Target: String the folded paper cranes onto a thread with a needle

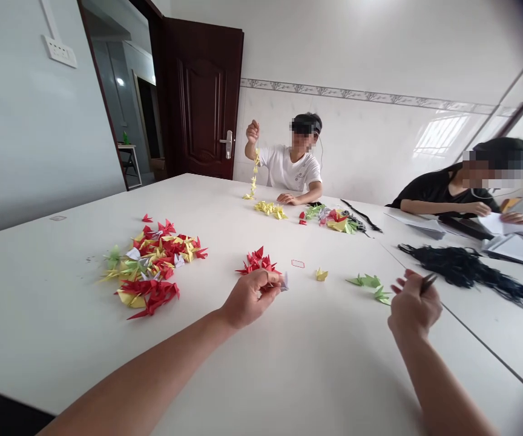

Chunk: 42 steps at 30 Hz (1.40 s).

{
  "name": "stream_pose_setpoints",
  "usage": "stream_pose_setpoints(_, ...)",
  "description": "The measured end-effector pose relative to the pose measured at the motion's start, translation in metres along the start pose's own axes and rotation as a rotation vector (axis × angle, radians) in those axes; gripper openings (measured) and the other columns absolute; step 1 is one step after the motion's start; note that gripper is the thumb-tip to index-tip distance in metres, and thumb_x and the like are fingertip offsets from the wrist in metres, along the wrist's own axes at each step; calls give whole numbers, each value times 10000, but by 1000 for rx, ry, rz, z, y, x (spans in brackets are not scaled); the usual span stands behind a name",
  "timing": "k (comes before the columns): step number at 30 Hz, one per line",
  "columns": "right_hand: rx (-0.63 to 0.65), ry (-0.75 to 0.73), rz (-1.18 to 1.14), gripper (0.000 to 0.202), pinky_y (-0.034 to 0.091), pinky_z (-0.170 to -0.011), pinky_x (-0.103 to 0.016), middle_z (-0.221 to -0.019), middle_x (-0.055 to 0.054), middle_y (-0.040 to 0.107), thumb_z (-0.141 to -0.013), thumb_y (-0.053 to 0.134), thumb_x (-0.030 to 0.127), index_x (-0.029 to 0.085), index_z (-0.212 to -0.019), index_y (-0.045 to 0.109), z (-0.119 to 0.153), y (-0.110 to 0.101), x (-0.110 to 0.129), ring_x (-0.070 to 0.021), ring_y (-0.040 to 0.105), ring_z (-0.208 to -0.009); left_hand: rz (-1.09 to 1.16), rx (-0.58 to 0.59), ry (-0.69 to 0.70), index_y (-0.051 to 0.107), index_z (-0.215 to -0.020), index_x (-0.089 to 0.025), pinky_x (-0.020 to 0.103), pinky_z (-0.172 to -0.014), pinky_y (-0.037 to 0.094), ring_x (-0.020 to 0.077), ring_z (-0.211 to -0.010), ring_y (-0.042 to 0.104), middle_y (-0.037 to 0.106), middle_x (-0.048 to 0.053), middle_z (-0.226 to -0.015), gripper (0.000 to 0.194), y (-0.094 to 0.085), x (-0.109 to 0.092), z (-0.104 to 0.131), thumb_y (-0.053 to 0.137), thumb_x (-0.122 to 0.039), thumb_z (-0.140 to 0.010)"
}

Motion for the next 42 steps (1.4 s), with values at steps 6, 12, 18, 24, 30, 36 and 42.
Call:
stream_pose_setpoints(6, 542, -84, 10, 482, 400, -474, -219, -708, -18, 570, -709, 590, 542, 177, -1022, 627, 72, 63, 43, -112, 500, -571, -77, 18, 49, 616, -927, -157, 261, -702, 537, 147, -793, 629, 658, 69, -885, 154, 0, -6, 0, 514, -173, -812)
stream_pose_setpoints(12, 837, -374, 173, 411, 463, -588, -254, -839, -54, 650, -794, 511, 510, 197, -1032, 630, 133, 78, 85, -161, 582, -705, -126, 34, 20, 589, -1034, -148, 284, -767, 533, 161, -863, 620, 639, 84, -951, 251, 1, -3, 0, 537, -157, -789)
stream_pose_setpoints(18, 891, -484, 241, 368, 447, -519, -237, -842, -40, 660, -816, 496, 476, 210, -1032, 631, 147, 83, 92, -138, 568, -629, -169, 72, 43, 525, -1153, -160, 302, -800, 522, 154, -857, 607, 626, 79, -986, 355, 6, -5, 1, 530, -176, -798)
stream_pose_setpoints(24, 926, -624, 301, 353, 424, -468, -227, -826, -52, 645, -854, 459, 434, 220, -1082, 623, 157, 86, 92, -142, 571, -631, -205, 118, 81, 466, -1235, -194, 299, -795, 518, 174, -940, 574, 598, 64, -930, 423, 13, -7, 4, 478, -135, -817)
stream_pose_setpoints(30, 954, -813, 490, 313, 390, -496, -227, -722, -34, 625, -892, 396, 393, 253, -1004, 653, 171, 91, 90, -147, 553, -640, -221, 140, 106, 448, -1253, -190, 308, -781, 525, 184, -954, 574, 580, 77, -945, 424, 17, -4, 6, 473, -148, -831)
stream_pose_setpoints(36, 935, -923, 570, 323, 328, -480, -218, -657, -28, 608, -909, 371, 376, 257, -1015, 652, 178, 93, 90, -145, 536, -616, -231, 184, 125, 425, -1267, -200, 327, -805, 528, 165, -891, 601, 600, 81, -1008, 433, 23, -7, 7, 483, -165, -840)
stream_pose_setpoints(42, 958, -919, 600, 317, 298, -469, -215, -634, -21, 593, -912, 369, 369, 265, -974, 662, 181, 95, 87, -143, 522, -606, -232, 211, 137, 438, -1256, -186, 313, -796, 540, 168, -911, 614, 592, 106, -1102, 421, 27, -9, 9, 486, -160, -839)
Point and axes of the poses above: each hand's wrist, its own z-axis away from the middle knuckle, its own y-axis out of the palm, x = y × z, the point moved 10 cm from there along -z, towards the middle knuckle
